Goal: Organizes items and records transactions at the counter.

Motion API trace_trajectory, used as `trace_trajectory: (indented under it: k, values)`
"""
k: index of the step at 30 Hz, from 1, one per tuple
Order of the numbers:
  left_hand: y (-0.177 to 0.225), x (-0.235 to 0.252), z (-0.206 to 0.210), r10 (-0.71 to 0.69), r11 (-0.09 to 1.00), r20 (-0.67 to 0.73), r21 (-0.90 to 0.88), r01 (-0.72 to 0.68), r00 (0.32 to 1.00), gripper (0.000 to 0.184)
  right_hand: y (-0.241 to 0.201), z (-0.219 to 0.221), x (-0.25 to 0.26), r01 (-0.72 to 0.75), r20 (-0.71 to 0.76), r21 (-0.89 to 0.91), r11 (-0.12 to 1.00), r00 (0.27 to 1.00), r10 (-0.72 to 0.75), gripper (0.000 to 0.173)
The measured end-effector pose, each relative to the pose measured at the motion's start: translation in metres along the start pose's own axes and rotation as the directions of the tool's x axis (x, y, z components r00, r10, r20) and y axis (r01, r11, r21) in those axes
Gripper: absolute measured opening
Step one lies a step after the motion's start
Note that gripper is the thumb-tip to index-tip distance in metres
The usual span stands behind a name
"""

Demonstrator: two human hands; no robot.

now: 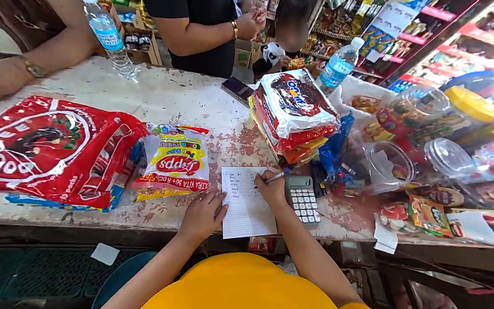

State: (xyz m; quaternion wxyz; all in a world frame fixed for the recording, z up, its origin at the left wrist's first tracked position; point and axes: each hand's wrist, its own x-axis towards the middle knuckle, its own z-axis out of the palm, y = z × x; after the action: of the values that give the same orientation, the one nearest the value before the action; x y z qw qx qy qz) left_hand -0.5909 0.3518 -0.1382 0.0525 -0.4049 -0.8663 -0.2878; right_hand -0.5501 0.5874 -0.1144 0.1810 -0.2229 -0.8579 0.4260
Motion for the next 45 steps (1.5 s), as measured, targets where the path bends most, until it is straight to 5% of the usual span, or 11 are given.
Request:
trace_trajectory:
  k: [23, 29, 33, 37, 42, 45]
  values:
    - [0.000, 0.001, 0.000, 0.006, 1.000, -0.003, 0.016, -0.006, 1.000, 0.045, 0.001, 0.001, 0.001, 0.064, -0.065, 0.001, 0.998, 0.996, -0.064, 0.034]
    - [-0.001, 0.001, 0.000, 0.004, 1.000, -0.006, 0.008, -0.004, 1.000, 0.043, -0.005, -0.009, -0.006, 0.024, 0.043, 0.222, 0.975, 0.998, -0.035, 0.029]
    - [0.001, 0.001, -0.002, -0.012, 1.000, 0.025, 0.000, 0.012, 1.000, 0.043, -0.012, -0.004, -0.033, 0.178, 0.153, -0.091, 0.980, 0.975, -0.163, 0.034]
    - [0.003, 0.002, -0.003, -0.030, 0.999, 0.038, -0.016, 0.031, 0.999, 0.043, -0.003, -0.018, -0.036, 0.226, 0.053, -0.317, 0.921, 0.974, -0.221, 0.031]
    - [0.004, 0.001, -0.004, -0.048, 0.999, 0.051, -0.008, 0.048, 0.998, 0.047, -0.001, -0.020, -0.038, 0.238, -0.003, -0.366, 0.900, 0.966, -0.257, 0.028]
    - [0.006, 0.000, -0.005, -0.097, 0.995, 0.040, -0.029, 0.098, 0.994, 0.050, -0.001, -0.033, -0.036, 0.165, 0.055, -0.199, 0.966, 0.986, -0.157, 0.031]
